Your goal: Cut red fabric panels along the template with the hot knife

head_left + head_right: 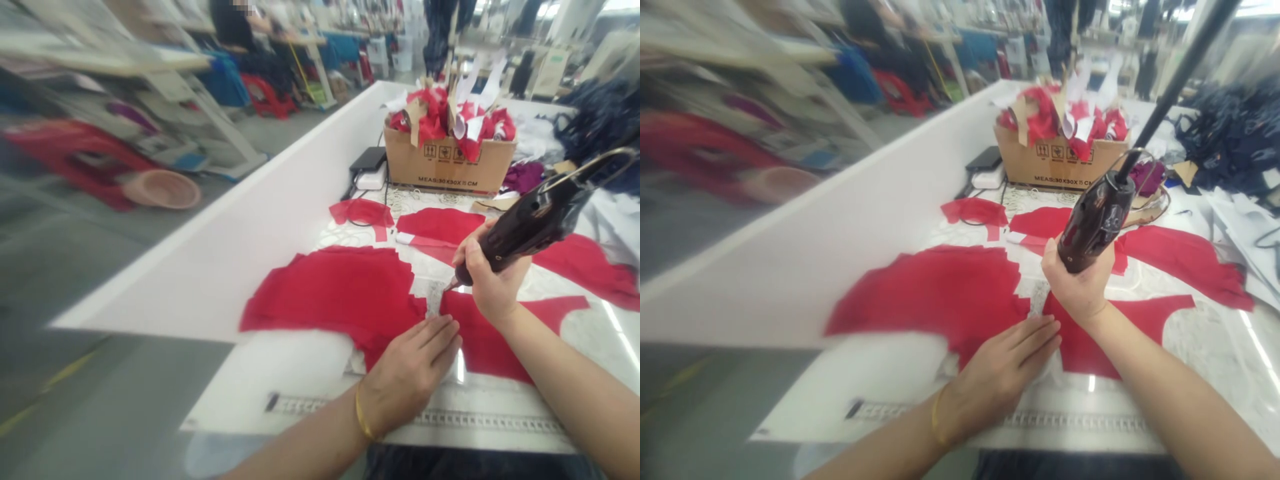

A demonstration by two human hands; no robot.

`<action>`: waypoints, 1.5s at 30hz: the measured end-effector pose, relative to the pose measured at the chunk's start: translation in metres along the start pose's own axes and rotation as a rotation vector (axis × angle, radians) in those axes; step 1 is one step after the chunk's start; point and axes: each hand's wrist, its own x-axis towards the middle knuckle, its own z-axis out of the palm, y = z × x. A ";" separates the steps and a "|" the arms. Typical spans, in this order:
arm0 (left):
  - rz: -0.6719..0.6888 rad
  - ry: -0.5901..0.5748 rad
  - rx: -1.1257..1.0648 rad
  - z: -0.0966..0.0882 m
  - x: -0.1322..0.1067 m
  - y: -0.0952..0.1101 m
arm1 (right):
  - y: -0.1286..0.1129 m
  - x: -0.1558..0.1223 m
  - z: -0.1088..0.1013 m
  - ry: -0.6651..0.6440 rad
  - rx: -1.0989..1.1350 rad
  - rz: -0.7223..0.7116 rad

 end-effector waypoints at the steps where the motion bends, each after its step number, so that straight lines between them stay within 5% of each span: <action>1: 0.001 0.006 -0.001 -0.001 0.000 0.001 | -0.003 -0.001 0.000 0.023 0.034 0.004; 8: 0.050 0.047 -0.087 -0.004 0.004 0.007 | -0.034 -0.015 -0.002 -0.056 0.150 0.046; 33: 0.163 0.017 -0.127 -0.012 0.004 0.010 | -0.047 -0.034 -0.019 -0.040 0.138 0.043; 45: 0.194 -0.005 -0.184 -0.018 0.009 0.010 | -0.050 -0.048 -0.052 -0.162 0.047 0.089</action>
